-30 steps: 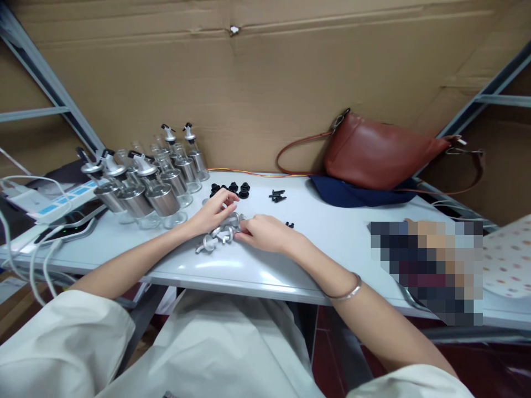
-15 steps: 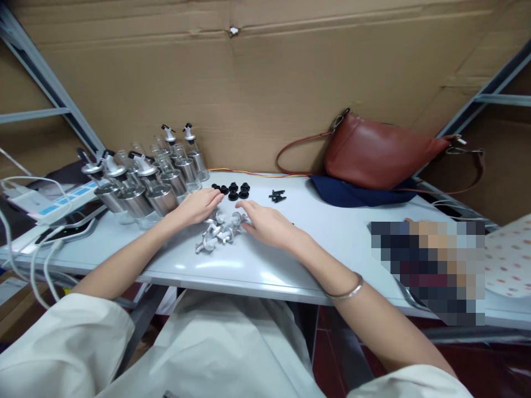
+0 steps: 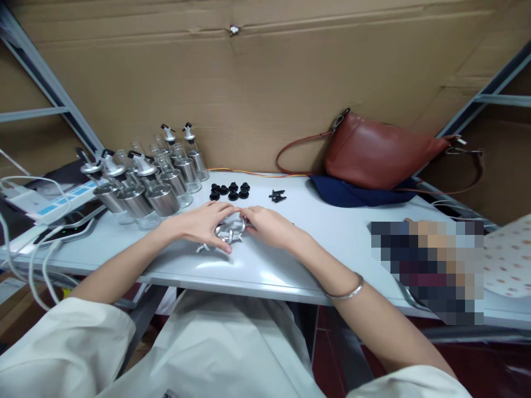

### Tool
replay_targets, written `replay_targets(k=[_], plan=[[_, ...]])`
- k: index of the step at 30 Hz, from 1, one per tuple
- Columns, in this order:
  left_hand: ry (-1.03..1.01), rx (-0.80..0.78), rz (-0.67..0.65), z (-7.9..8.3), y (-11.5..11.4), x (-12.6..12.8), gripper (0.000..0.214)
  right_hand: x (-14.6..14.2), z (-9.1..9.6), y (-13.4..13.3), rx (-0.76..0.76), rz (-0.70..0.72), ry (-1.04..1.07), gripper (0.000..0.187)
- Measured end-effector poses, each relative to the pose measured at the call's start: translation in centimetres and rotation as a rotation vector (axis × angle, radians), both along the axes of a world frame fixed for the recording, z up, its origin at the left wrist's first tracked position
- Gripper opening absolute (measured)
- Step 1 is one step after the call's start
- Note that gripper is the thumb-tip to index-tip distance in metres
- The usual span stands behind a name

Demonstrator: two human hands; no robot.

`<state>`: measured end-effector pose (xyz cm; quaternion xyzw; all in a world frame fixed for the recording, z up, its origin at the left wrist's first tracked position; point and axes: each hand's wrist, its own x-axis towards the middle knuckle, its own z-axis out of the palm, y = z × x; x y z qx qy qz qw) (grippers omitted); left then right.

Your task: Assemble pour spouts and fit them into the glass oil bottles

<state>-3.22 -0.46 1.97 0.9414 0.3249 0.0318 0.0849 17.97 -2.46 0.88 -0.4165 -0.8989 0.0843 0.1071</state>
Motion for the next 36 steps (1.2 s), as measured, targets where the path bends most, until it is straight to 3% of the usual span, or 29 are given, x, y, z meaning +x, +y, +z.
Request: replay_targets(k=[6,12,16,23,32,36], plan=[[-0.009,0.050,0.013,-0.4,0.8,0.2,0.074,0.2,0.9,-0.4,0.000,-0.049,0.080,0.031],[-0.033,0.074,0.045,-1.0,1.9,0.1,0.066,0.1,2.1,-1.0,-0.396,0.037,0.283,0.030],[-0.057,-0.028,-0.013,-0.3,1.4,-0.1,0.068,0.2,1.7,-0.8,-0.522,0.079,0.399,0.028],[0.161,-0.176,-0.022,0.7,0.4,-0.8,0.107,0.5,1.2,-0.4,-0.415,0.088,0.367,0.029],[0.017,-0.105,-0.006,0.3,0.8,-0.4,0.069,0.3,1.2,-0.5,-0.385,0.125,0.376,0.028],[-0.252,0.031,-0.036,0.1,0.7,0.3,0.072,0.5,1.5,-0.6,-0.273,0.069,0.384,0.031]])
